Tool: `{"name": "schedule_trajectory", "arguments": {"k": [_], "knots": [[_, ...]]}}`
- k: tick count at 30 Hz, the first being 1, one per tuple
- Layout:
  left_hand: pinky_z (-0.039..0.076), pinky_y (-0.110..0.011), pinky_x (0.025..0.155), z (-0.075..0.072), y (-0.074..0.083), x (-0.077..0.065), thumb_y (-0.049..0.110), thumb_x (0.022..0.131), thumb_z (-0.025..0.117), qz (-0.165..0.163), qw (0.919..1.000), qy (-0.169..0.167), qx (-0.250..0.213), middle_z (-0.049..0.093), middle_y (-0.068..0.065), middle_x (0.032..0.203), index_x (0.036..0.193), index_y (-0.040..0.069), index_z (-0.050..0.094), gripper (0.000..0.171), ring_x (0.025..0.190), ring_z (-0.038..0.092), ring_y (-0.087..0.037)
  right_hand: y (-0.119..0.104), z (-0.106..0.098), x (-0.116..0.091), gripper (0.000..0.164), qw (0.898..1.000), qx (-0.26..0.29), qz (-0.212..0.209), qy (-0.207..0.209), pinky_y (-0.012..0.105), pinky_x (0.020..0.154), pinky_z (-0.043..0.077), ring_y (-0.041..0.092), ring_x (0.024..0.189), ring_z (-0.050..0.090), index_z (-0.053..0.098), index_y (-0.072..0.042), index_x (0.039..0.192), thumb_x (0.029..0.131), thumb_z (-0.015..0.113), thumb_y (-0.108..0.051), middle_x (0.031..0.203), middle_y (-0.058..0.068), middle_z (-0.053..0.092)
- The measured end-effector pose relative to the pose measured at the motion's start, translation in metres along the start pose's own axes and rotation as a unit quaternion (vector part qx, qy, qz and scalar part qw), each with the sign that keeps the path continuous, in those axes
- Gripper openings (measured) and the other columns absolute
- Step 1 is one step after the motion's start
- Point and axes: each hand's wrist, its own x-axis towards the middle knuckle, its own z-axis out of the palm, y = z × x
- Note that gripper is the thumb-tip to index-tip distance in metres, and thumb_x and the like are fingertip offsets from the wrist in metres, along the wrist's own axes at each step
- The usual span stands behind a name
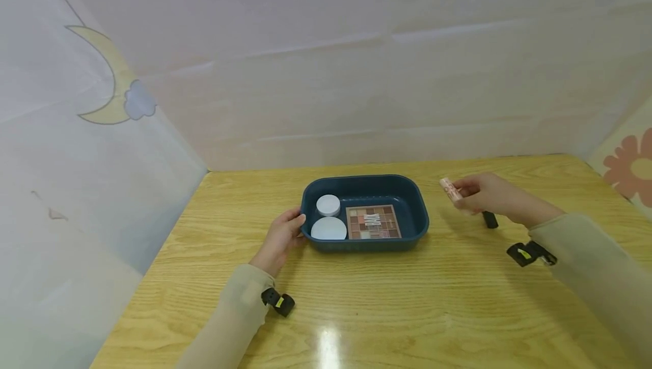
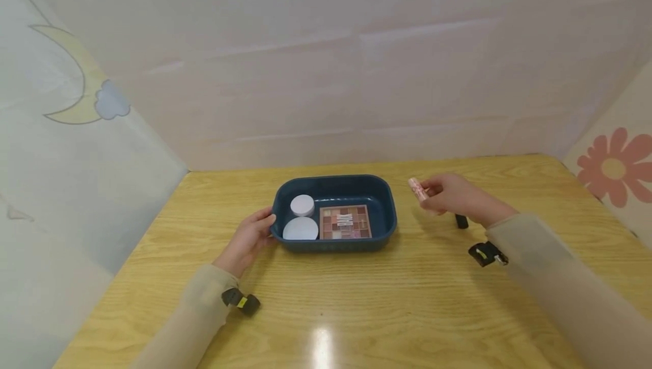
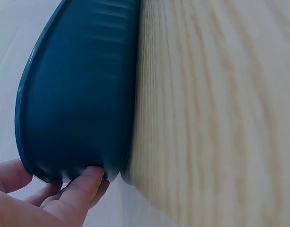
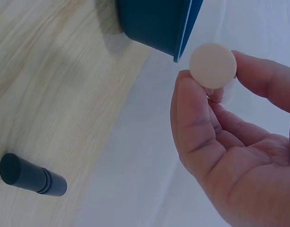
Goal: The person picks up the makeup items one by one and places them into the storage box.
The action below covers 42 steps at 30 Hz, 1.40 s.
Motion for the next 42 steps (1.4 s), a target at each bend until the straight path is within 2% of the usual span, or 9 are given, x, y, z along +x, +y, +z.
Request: {"name": "schedule_trajectory", "arguments": {"k": [7,19,24,30,35,42], "knots": [[0.049,-0.038,0.087,0.000,-0.001,0.000,0.008,0.102,0.047,-0.001,1.0000,0.005,-0.004,0.051,-0.021,0.139,0.141,-0.003,0.047,0.040,0.117,0.056,-0.029,-0.010,0.003,0.003,0.061,1.000,0.020,-0.014,-0.013,0.036,0.076,0.053,0.022,0.095,0.057,0.031,0.022,0.138,0.095,0.059,-0.010,0.120,0.029,0.055],[0.047,-0.041,0.092,0.003,0.002,-0.001,0.009,0.102,0.047,-0.002,1.0000,0.001,0.000,0.049,-0.021,0.140,0.142,-0.003,0.045,0.041,0.122,0.053,-0.032,-0.021,0.006,0.012,0.063,0.999,0.028,-0.026,-0.028,0.036,0.075,0.052,0.019,0.090,0.058,0.029,0.020,0.141,0.095,0.060,-0.009,0.116,0.023,0.058],[0.047,-0.042,0.092,0.003,0.001,0.000,0.008,0.102,0.047,-0.004,1.0000,0.007,0.000,0.050,-0.021,0.139,0.142,-0.003,0.046,0.041,0.119,0.055,-0.031,-0.029,0.007,0.015,0.065,0.998,0.040,-0.020,-0.033,0.036,0.076,0.052,0.020,0.091,0.058,0.026,0.018,0.143,0.095,0.059,-0.010,0.115,0.023,0.056],[0.049,-0.038,0.087,0.001,0.000,0.000,0.008,0.102,0.047,0.001,1.0000,0.008,-0.001,0.052,-0.021,0.137,0.141,-0.003,0.047,0.040,0.113,0.058,-0.028,-0.039,0.009,0.021,0.062,0.998,0.048,-0.027,-0.034,0.037,0.078,0.052,0.019,0.090,0.059,0.030,0.017,0.142,0.094,0.060,-0.007,0.113,0.021,0.058],[0.049,-0.036,0.085,0.001,-0.001,0.001,0.008,0.102,0.047,0.006,1.0000,0.003,-0.003,0.051,-0.023,0.137,0.141,-0.004,0.046,0.041,0.110,0.058,-0.026,-0.045,0.009,0.025,0.061,0.997,0.047,-0.032,-0.044,0.036,0.076,0.051,0.021,0.091,0.058,0.030,0.016,0.143,0.094,0.058,-0.007,0.114,0.023,0.058],[0.047,-0.042,0.092,0.002,0.000,0.001,0.009,0.103,0.046,0.004,1.0000,0.001,0.000,0.048,-0.024,0.140,0.142,-0.005,0.044,0.041,0.117,0.055,-0.030,-0.055,0.013,0.031,0.060,0.998,0.036,-0.022,-0.050,0.034,0.076,0.050,0.026,0.094,0.058,0.032,0.013,0.144,0.094,0.058,-0.006,0.120,0.026,0.056]]}}
